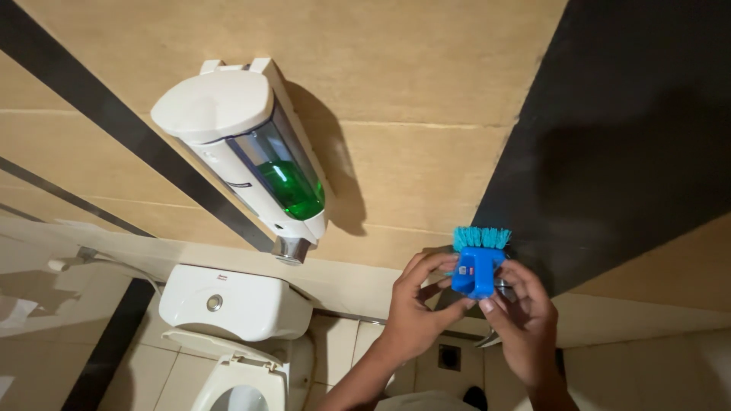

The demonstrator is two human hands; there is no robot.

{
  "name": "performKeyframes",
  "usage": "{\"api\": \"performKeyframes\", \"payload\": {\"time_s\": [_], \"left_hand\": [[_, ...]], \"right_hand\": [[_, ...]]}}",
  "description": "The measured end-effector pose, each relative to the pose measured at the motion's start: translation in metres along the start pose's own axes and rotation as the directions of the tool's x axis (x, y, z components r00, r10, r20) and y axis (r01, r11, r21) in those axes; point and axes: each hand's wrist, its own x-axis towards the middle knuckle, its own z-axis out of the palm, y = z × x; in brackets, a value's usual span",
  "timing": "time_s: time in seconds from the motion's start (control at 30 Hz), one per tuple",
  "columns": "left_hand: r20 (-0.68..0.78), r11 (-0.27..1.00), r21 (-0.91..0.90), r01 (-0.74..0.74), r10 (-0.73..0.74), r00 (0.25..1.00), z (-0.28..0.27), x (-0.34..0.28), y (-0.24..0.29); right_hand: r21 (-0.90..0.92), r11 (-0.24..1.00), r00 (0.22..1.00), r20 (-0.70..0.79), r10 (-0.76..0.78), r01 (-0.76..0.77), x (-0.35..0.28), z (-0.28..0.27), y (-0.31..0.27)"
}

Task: The person scrubs a tiled wall with a blue hand brush, moving the brush back and forth along the grout lines. The person then moves to a different section of the wall near a toilet and continues scrubbing.

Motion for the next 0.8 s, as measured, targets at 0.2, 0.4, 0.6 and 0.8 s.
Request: {"api": "performKeyframes", "payload": {"time_s": [0.2,0.4,0.6,0.8], "left_hand": [[-0.018,1.000,-0.011,0.006,-0.007,1.000,0.003,-0.004,-0.007],[-0.037,0.999,0.021,0.030,-0.029,0.999,0.001,-0.011,-0.018],[-0.062,0.996,-0.025,0.086,-0.088,0.994,0.000,-0.020,-0.040],[-0.084,0.991,-0.063,0.114,-0.119,0.989,0.002,-0.023,-0.052]], "right_hand": [[-0.015,1.000,1.000,0.021,0.001,-0.001,-0.005,-0.009,0.014],[0.014,0.999,0.994,0.095,-0.053,0.052,-0.007,-0.006,0.019],[-0.032,0.999,0.994,0.106,-0.036,0.040,-0.011,-0.008,0.029],[-0.015,1.000,0.992,0.123,0.012,-0.011,-0.014,-0.013,0.038]]}}
